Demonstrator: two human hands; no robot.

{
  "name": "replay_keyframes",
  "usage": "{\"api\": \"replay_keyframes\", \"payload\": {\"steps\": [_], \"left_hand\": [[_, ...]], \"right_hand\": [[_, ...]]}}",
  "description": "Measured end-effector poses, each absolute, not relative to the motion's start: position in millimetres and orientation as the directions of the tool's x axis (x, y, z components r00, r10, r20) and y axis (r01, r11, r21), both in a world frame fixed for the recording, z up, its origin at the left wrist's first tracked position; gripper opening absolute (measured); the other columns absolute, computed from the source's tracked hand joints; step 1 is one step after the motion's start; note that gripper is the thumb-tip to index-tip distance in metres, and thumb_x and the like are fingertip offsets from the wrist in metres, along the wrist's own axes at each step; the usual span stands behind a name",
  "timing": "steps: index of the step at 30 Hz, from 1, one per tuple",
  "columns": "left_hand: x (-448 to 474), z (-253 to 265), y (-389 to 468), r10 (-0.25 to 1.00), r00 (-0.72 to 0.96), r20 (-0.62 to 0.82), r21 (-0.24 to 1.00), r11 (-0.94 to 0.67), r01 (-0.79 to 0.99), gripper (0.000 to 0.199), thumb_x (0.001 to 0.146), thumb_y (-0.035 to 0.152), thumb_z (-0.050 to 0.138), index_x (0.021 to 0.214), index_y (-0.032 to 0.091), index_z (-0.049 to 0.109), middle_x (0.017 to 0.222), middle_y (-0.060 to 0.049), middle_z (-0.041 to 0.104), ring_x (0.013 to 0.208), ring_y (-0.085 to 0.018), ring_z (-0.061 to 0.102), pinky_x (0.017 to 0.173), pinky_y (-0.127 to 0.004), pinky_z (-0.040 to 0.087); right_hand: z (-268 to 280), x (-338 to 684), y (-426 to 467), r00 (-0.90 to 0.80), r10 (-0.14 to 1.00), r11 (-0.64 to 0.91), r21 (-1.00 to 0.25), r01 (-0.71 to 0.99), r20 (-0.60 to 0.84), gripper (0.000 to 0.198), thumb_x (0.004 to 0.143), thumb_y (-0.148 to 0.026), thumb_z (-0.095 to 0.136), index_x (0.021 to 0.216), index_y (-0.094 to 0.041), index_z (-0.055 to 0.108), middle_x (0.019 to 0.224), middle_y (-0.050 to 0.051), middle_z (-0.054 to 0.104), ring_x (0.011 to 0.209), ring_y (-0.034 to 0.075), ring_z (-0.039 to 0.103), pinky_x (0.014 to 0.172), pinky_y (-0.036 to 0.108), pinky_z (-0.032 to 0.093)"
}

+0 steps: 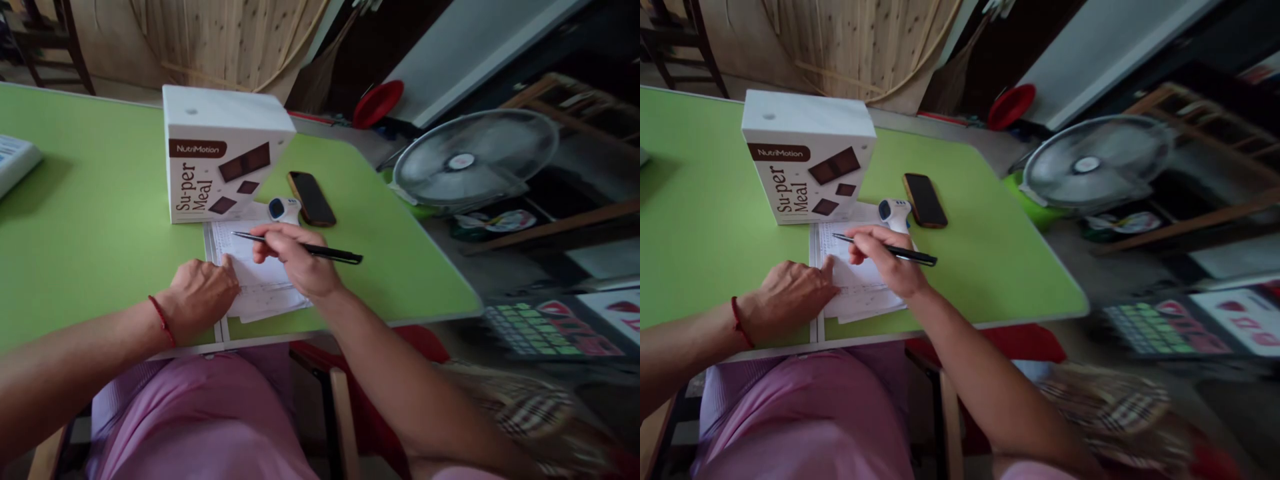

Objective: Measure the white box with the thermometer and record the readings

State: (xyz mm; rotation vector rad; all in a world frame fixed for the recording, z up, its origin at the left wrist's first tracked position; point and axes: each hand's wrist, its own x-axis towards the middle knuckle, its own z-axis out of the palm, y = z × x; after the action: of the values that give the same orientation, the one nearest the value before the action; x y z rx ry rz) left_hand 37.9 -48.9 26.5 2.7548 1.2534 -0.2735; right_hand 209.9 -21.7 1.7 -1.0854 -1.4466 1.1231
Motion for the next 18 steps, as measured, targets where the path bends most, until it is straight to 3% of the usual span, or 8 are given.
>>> {"api": "replay_keyframes", "payload": {"steps": [4, 7, 11, 18], "left_hand": [[37.4, 23.1, -47.5, 0.757, 0.63, -0.176, 0.017, -0.637, 0.771, 0.038, 0.096, 0.029, 0.042, 0.117, -0.002, 0.05, 0.069, -0.012, 0.067, 0.068, -0.031, 0.069, 0.05, -0.034, 0.047], [37.1, 23.1, -47.4, 0.749, 0.639, -0.175, 0.0, -0.649, 0.76, 0.041, 0.096, 0.03, 0.042, 0.119, -0.003, 0.05, 0.069, -0.012, 0.067, 0.067, -0.03, 0.069, 0.05, -0.034, 0.047], [37.8, 25.0, -48.4, 0.743, 0.647, -0.172, -0.012, -0.658, 0.753, 0.046, 0.096, 0.029, 0.042, 0.125, -0.006, 0.045, 0.068, -0.012, 0.066, 0.068, -0.03, 0.069, 0.05, -0.033, 0.047], [38.9, 25.9, -49.6, 0.75, 0.636, -0.183, -0.003, -0.647, 0.763, 0.041, 0.097, 0.029, 0.041, 0.121, -0.003, 0.048, 0.068, -0.012, 0.066, 0.07, -0.029, 0.069, 0.052, -0.032, 0.046]], "right_hand": [[-15.7, 196.2, -11.7, -0.022, 0.984, 0.179, -0.962, 0.206, 0.178, 0.008, 0.066, -0.021, 0.063, 0.072, -0.018, 0.06, 0.052, -0.007, 0.052, 0.047, 0.007, 0.045, 0.048, 0.024, 0.038], [-26.9, 187.9, -10.5, 0.057, 0.961, 0.241, -0.918, 0.315, 0.272, 0.006, 0.065, -0.023, 0.061, 0.068, -0.019, 0.057, 0.058, -0.005, 0.056, 0.053, 0.009, 0.049, 0.052, 0.024, 0.042], [-31.2, 185.0, -14.0, 0.032, 0.915, 0.35, -0.831, 0.431, 0.402, 0.007, 0.068, -0.024, 0.058, 0.063, -0.021, 0.055, 0.059, -0.004, 0.058, 0.056, 0.011, 0.052, 0.054, 0.025, 0.045], [-30.4, 185.4, -14.2, 0.024, 0.9, 0.368, -0.791, 0.489, 0.434, 0.009, 0.069, -0.026, 0.056, 0.062, -0.022, 0.053, 0.055, -0.004, 0.057, 0.052, 0.011, 0.051, 0.052, 0.026, 0.045]]}}
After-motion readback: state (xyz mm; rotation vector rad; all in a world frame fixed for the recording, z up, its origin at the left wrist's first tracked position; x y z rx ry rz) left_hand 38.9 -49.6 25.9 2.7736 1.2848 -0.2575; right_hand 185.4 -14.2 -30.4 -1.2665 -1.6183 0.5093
